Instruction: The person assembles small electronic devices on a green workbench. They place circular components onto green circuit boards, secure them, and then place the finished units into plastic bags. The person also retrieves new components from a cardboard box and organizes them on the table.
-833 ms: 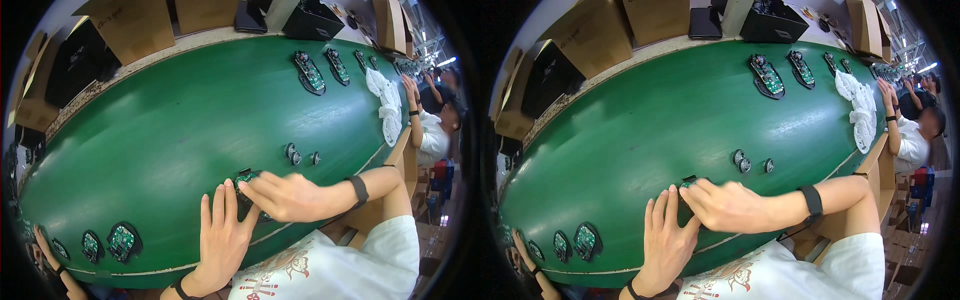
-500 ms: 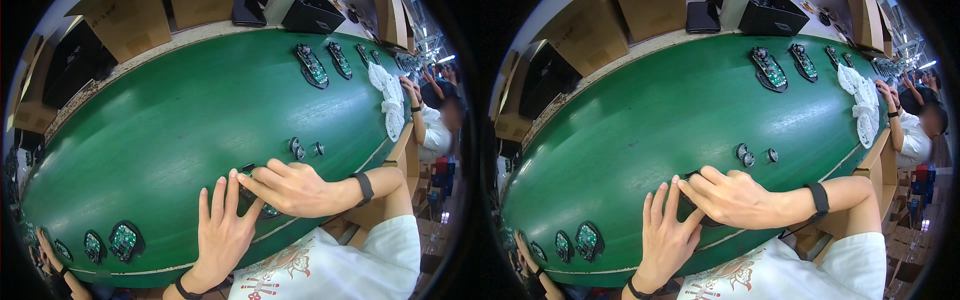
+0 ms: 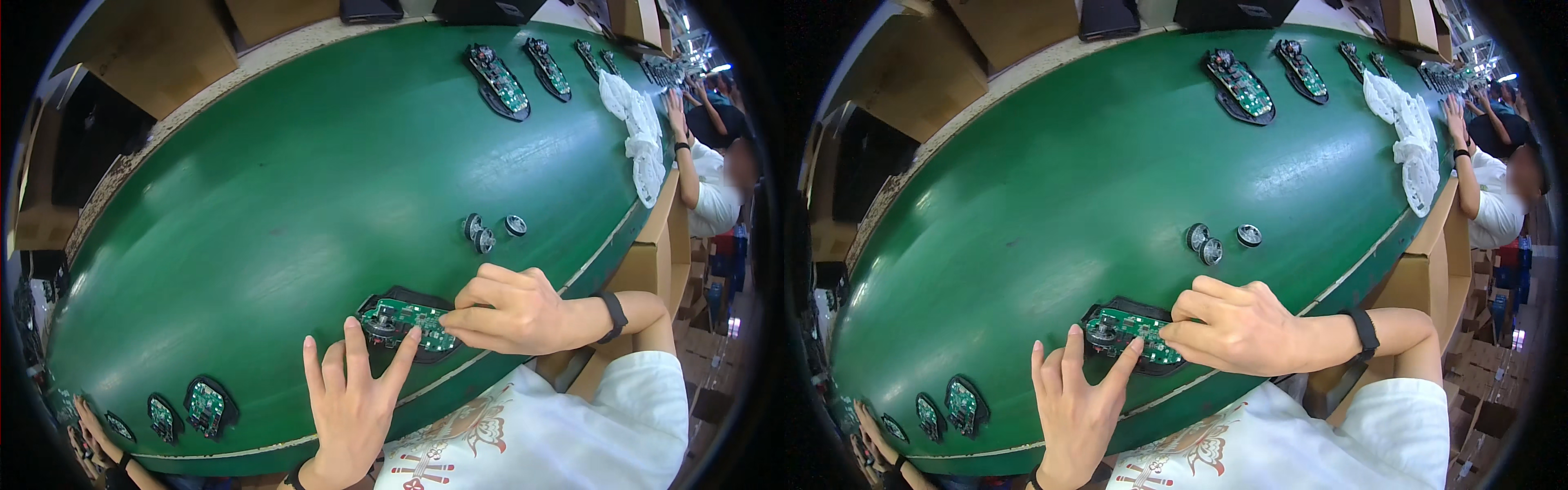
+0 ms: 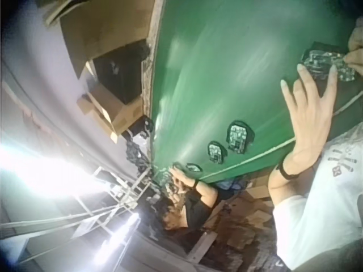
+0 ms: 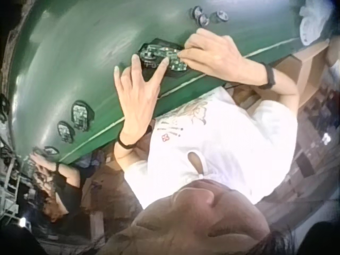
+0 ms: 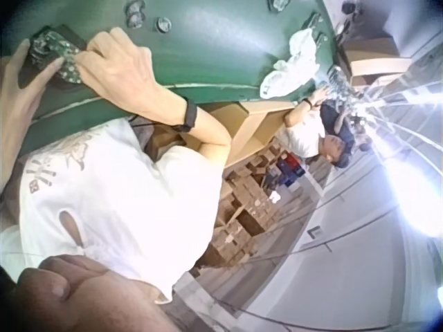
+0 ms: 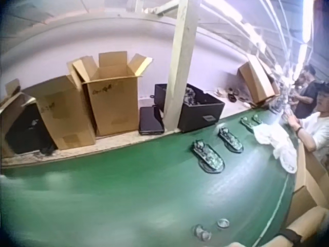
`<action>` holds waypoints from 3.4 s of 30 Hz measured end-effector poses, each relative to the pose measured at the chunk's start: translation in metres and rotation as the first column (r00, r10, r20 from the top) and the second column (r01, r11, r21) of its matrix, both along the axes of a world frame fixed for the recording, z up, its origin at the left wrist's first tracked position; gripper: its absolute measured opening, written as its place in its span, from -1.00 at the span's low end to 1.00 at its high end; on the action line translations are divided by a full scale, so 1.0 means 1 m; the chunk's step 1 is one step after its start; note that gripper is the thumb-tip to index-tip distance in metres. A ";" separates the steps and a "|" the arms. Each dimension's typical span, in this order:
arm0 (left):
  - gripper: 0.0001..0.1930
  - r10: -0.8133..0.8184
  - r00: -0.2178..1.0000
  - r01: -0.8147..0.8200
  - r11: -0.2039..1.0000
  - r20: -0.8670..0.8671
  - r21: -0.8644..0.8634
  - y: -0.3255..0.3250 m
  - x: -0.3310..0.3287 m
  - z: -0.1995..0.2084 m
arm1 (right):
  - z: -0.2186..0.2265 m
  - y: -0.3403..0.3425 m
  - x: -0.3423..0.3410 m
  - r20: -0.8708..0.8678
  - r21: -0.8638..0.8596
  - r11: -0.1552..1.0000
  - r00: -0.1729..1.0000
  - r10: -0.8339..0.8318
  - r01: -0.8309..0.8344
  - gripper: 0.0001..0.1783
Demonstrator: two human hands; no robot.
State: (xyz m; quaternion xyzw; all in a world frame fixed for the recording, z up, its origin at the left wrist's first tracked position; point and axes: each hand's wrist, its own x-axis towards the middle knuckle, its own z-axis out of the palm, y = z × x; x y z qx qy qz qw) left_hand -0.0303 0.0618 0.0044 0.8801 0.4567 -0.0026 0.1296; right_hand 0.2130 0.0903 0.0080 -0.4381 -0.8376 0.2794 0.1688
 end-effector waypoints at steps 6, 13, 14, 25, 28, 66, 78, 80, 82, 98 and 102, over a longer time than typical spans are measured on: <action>-0.37 -0.003 1.000 0.004 1.000 0.026 -0.024 0.001 0.003 -0.001 | -0.013 -0.016 -0.002 -0.075 -0.046 0.997 0.995 -0.061 0.058 -0.76; -0.37 0.001 0.999 0.002 0.999 0.047 -0.048 0.004 0.003 -0.001 | -0.016 -0.021 -0.006 -0.071 0.038 0.996 0.995 -0.072 0.075 -0.76; -0.37 0.004 0.999 -0.001 0.999 0.050 -0.049 0.004 0.004 -0.001 | -0.016 -0.022 -0.006 -0.062 0.055 0.995 0.995 -0.075 0.078 -0.75; -0.25 0.069 0.980 -0.003 0.942 0.185 -0.337 0.024 -0.014 0.027 | 0.007 -0.030 -0.005 0.355 0.273 0.926 0.922 0.157 -0.262 -0.64; -0.35 0.335 0.934 -0.308 0.932 0.127 -0.194 0.024 -0.052 0.051 | 0.008 -0.028 0.000 0.411 0.309 0.871 0.880 0.240 -0.382 -0.61; -0.35 0.090 0.992 -0.082 0.992 0.086 -0.097 0.023 -0.060 0.018 | 0.001 0.038 -0.001 0.166 -0.270 0.955 0.983 -0.082 0.125 -0.47; -0.38 0.118 0.982 -0.089 0.978 0.147 -0.188 0.006 -0.053 0.007 | -0.003 0.065 -0.028 -0.039 -0.501 0.865 0.999 -0.023 0.000 -0.45; -0.38 0.089 0.983 -0.062 0.984 0.158 -0.170 0.010 -0.049 0.006 | -0.003 0.061 -0.028 -0.026 -0.417 0.909 1.000 -0.006 -0.005 -0.48; -0.39 0.067 0.983 -0.033 0.981 0.171 -0.191 0.014 -0.046 0.005 | -0.001 0.059 -0.031 -0.010 -0.366 0.931 1.000 0.000 -0.003 -0.50; -0.37 0.052 0.983 -0.020 0.983 0.174 -0.182 0.008 -0.043 0.000 | 0.007 0.054 -0.049 -0.040 -0.300 0.953 0.999 0.036 -0.046 -0.65; -0.41 0.036 0.991 -0.020 0.993 0.129 -0.117 0.008 -0.040 -0.004 | -0.001 0.051 -0.056 -0.013 0.010 0.963 0.963 0.269 -0.269 -0.67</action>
